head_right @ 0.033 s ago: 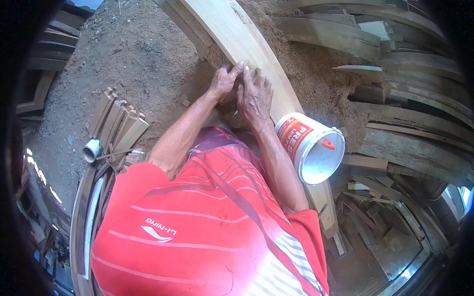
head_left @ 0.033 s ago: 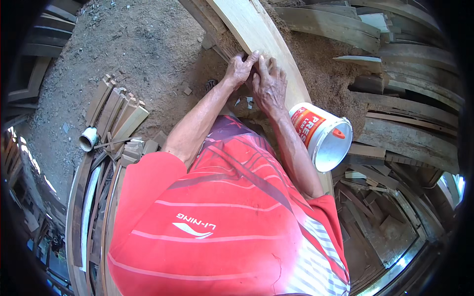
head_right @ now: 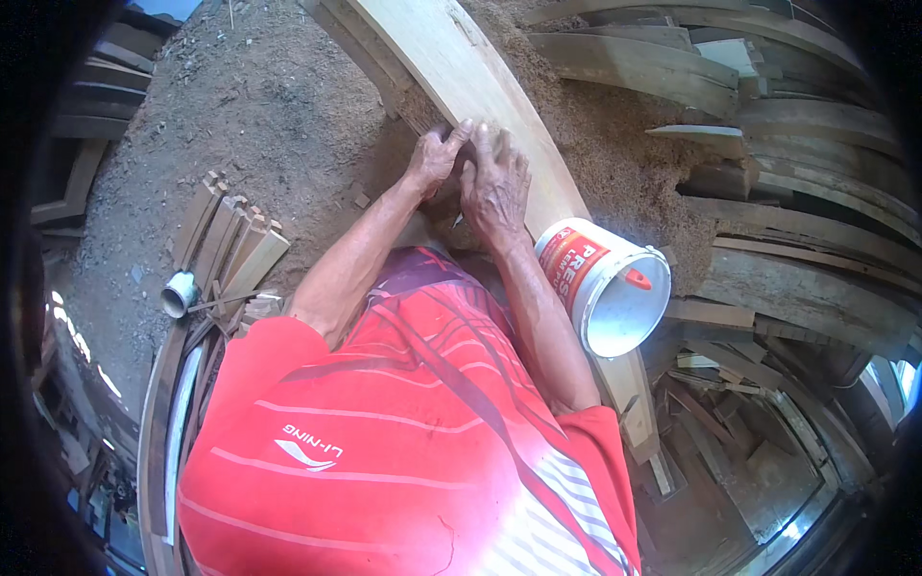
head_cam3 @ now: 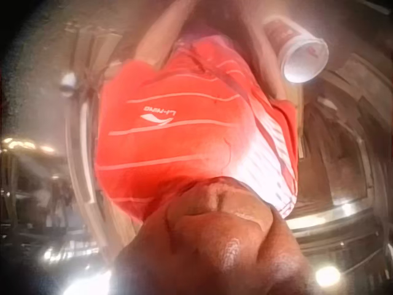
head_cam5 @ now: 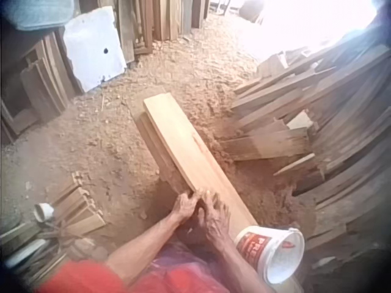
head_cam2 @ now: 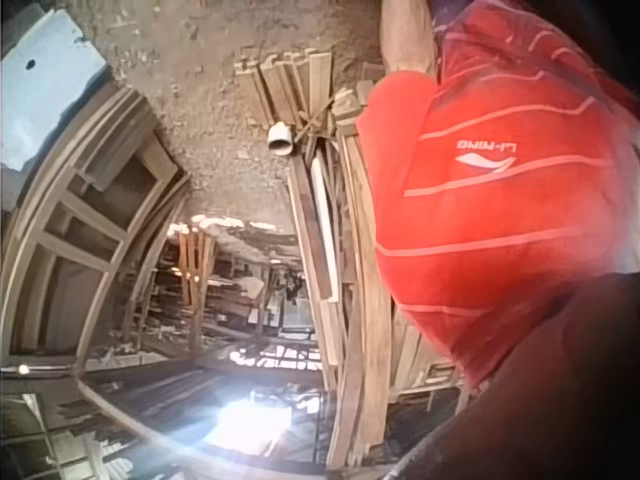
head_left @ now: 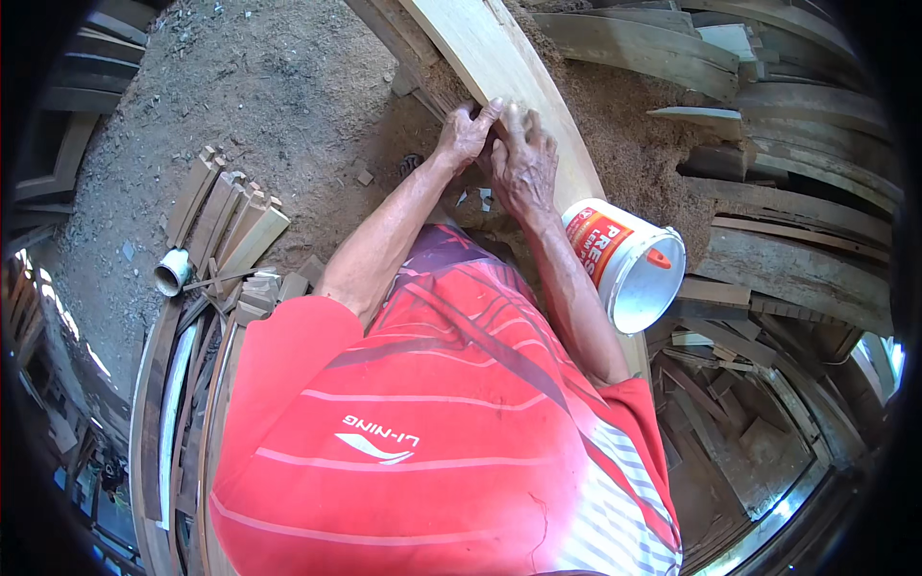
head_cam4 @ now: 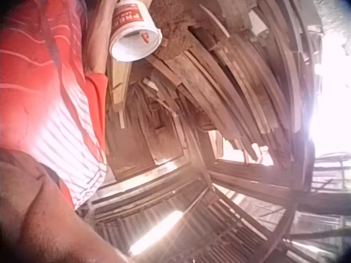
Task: The person applies a finishing substance to a wooden board using a scraper and a brush, then uses a small bottle to apply glue into a specific area of the wood.
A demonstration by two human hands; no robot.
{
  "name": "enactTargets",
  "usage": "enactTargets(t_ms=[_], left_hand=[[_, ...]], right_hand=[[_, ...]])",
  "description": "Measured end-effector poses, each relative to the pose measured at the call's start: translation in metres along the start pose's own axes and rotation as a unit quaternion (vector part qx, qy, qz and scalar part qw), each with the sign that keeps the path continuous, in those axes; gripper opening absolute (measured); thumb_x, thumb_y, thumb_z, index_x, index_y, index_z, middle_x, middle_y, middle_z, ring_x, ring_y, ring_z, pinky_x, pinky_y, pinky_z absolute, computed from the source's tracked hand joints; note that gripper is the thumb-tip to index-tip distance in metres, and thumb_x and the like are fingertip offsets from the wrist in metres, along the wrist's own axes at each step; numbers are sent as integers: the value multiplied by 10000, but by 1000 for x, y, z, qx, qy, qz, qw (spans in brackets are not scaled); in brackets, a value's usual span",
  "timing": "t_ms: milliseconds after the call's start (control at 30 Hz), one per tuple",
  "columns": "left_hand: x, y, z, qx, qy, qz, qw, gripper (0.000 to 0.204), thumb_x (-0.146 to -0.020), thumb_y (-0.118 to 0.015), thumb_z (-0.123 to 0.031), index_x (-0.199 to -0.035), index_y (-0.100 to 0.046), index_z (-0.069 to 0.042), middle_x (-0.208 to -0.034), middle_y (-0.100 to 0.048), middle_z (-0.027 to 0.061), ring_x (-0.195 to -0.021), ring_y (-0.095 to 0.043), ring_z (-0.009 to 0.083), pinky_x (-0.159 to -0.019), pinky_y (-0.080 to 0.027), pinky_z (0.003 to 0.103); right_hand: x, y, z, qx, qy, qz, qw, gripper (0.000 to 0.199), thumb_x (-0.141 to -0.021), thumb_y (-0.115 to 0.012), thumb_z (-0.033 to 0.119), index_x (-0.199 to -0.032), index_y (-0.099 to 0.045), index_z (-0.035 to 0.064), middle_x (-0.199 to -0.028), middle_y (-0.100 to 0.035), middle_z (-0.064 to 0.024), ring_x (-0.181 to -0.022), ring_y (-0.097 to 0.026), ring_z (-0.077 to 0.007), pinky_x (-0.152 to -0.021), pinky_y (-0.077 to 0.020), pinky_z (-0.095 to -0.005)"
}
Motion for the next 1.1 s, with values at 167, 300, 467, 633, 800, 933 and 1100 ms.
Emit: enactTargets(t_ms=[167,300,467,633,800,933,1100], left_hand=[[1,-1,-4,5,-8,7,1000,618,-934,-692,-509,-1204,-634,44,-1101,-693,148,-984,-632,202,-853,-527,342],[3,-1,-7,-4,4,9,1000,623,-933,-693,-508,-1219,-631,41,-1117,-690,148,-1003,-629,205,-859,-527,343],[1,0,-5,-4,8,16,1000,635,-932,-692,-513,-1238,-625,40,-1131,-689,146,-1027,-627,208,-872,-527,347],[-1,2,-5,-25,10,11,1000,661,-925,-696,-524,-1250,-617,45,-1132,-689,145,-1024,-631,205,-879,-525,343],[-3,0,4,6,-16,8,1000,675,-921,-695,-540,-1237,-623,53,-1123,-691,148,-1011,-628,198,-869,-524,340],[-8,3,10,-15,-11,17,1000,668,-929,-686,-540,-1233,-627,52,-1113,-692,146,-1004,-624,195,-866,-521,338],[-8,4,4,-29,6,21,999,637,-939,-679,-527,-1209,-638,48,-1105,-691,141,-987,-625,188,-853,-520,330]], right_hand=[[0,1,-4,-22,-9,-6,1000,612,-914,-619,210,-1489,-434,114,-1467,-401,-256,-1259,-454,-454,-1023,-400,-553],[-1,-2,-5,-12,-23,-5,1000,611,-933,-603,239,-1507,-422,133,-1511,-372,-257,-1277,-447,-466,-1038,-386,-568],[1,-4,-5,14,-12,16,1000,616,-953,-595,293,-1520,-407,140,-1530,-358,-259,-1282,-447,-484,-1048,-370,-585],[1,-7,-3,-17,-37,-32,999,631,-954,-606,312,-1511,-406,94,-1509,-373,-260,-1260,-463,-476,-1028,-383,-578],[4,-3,-4,-2,-59,-3,998,645,-962,-604,338,-1521,-393,95,-1514,-365,-251,-1280,-452,-462,-1029,-377,-577],[3,-1,3,-1,-51,-14,999,643,-961,-617,353,-1515,-413,99,-1500,-374,-254,-1286,-444,-458,-1042,-369,-568],[5,-3,3,21,-52,-3,998,656,-951,-632,367,-1522,-413,129,-1514,-362,-240,-1304,-427,-447,-1037,-374,-567]])
Point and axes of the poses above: each hand's wrist, its own x-axis away from the middle knuckle, its own y-axis out of the back of the hand, z = x × y, the point moved 1 cm from there along -x, towards the middle knuckle
